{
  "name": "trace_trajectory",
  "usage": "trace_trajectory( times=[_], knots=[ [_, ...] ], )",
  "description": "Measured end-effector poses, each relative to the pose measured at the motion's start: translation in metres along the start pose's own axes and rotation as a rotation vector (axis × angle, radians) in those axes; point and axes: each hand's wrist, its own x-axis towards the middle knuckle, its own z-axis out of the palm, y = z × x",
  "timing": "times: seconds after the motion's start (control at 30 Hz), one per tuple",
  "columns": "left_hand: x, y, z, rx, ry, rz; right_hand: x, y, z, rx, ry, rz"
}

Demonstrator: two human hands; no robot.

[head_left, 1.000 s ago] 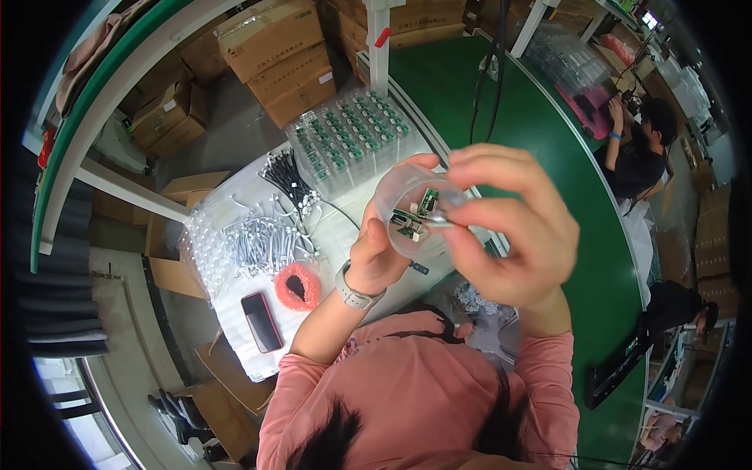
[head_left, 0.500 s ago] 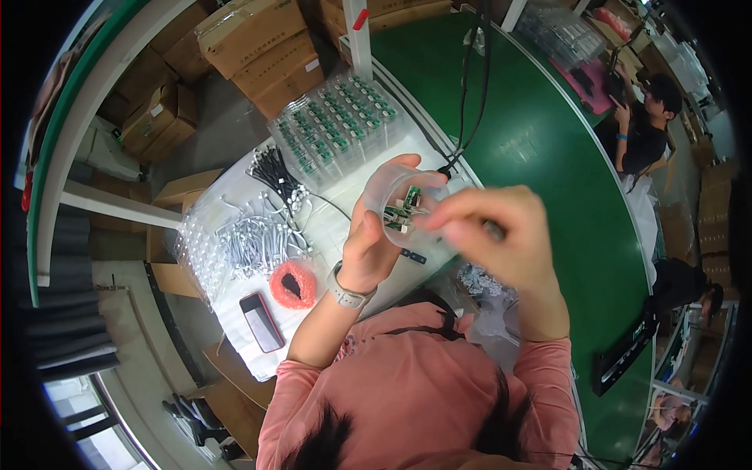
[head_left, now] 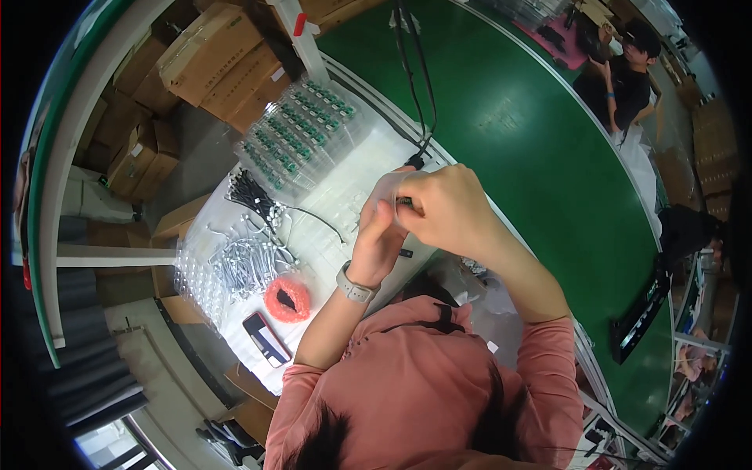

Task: Assembling circuit boards and components into plastic casings using an electric screwdriver.

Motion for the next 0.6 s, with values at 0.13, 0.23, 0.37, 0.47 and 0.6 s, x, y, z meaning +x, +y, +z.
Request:
trace_trajectory(
  times=[0.13,0.23,0.37,0.47,0.6],
  knots=[
    [0.005,-0.014,0.008,-0.2,0.029,-0.119,-0.01,0.01,-0.007,0.404,0.05,0.258],
    [0.006,-0.023,0.016,-0.333,-0.005,-0.184,-0.024,0.024,-0.011,0.7,0.148,0.378],
    [0.02,-0.049,0.024,-0.375,-0.084,-0.251,-0.067,0.063,-0.026,1.409,0.346,0.525],
    [0.023,-0.065,0.026,-0.313,-0.01,-0.373,-0.112,0.09,-0.03,2.035,0.725,0.463],
    [0.007,-0.092,0.018,-0.429,-0.063,-0.563,-0.219,0.124,-0.05,1.917,1.309,0.374]
  ],
)
